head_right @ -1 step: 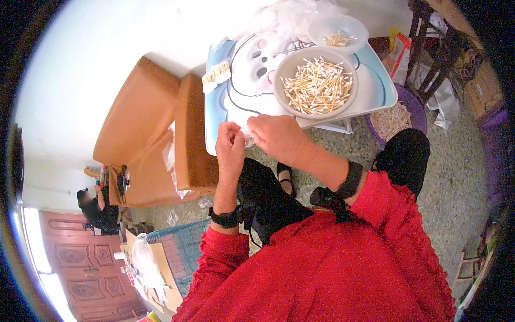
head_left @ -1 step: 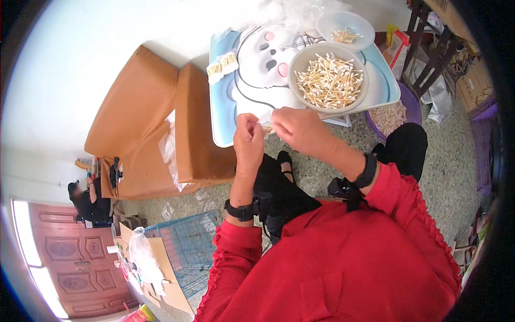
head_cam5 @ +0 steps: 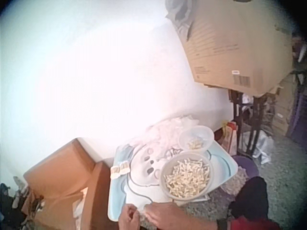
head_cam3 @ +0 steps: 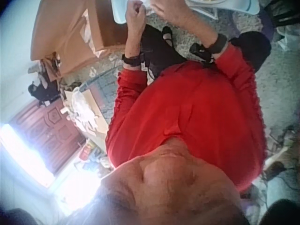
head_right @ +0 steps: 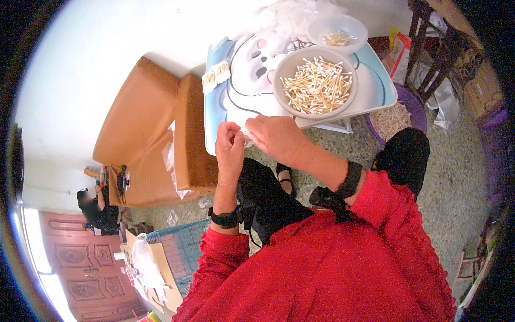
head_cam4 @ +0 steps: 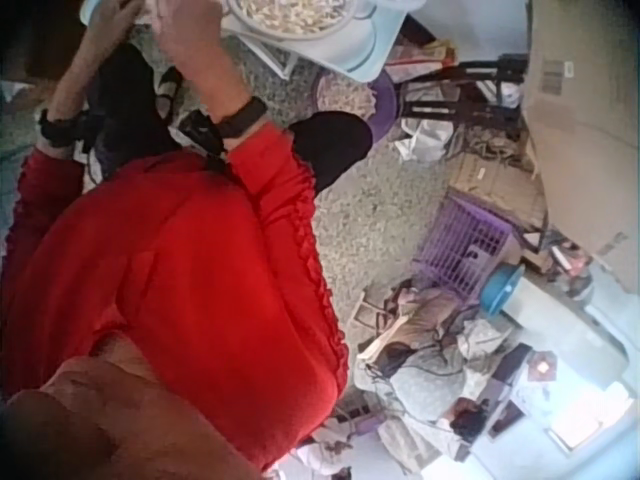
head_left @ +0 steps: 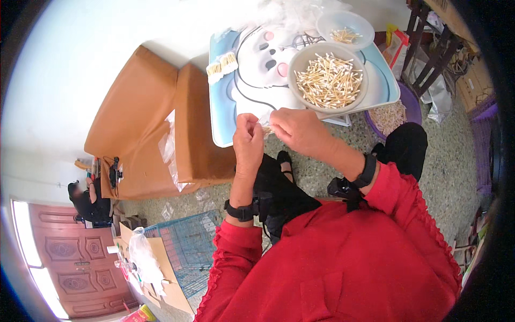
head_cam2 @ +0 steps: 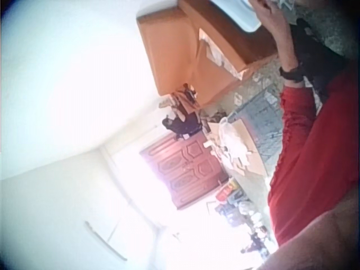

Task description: Sorting cotton swabs into small groups and placing them into small plastic bags.

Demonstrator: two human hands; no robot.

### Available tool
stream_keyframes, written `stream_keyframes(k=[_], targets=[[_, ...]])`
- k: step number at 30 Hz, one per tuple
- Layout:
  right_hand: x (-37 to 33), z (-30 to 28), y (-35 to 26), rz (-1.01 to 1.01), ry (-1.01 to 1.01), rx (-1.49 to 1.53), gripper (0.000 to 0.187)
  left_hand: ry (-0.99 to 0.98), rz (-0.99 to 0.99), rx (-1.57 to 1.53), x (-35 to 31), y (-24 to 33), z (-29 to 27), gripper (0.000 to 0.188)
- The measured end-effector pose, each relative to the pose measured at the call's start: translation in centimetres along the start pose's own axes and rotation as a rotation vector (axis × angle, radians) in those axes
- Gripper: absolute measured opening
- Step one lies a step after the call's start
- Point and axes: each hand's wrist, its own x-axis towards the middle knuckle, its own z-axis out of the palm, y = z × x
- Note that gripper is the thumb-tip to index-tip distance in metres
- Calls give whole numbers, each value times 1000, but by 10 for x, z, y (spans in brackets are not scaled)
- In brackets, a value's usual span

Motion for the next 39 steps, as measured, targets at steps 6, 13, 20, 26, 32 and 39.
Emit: stream_keyframes(k=[6, 13, 20, 26, 32, 39], targets=[[1, -4, 0, 136, -83, 125, 13, -70, 45, -30, -6, 24, -8, 10], [9, -28, -21, 298, -182, 296, 19, -138, -116, -321, -11, 46, -19, 15], [-8, -39, -16, 132, -40, 117, 23, -149, -195, -457, -17, 48, -14, 19], [-15, -48, -22, 51, -61, 87, 28, -183, -194, -467, -20, 55, -7, 20], [-26, -48, -18, -12, -178, -109, 28, -245, -224, -504, -20, 43, -3, 20], [-31, -53, -19, 56, -232, -36, 29, -239, -247, -590, -28, 45, 2, 20]])
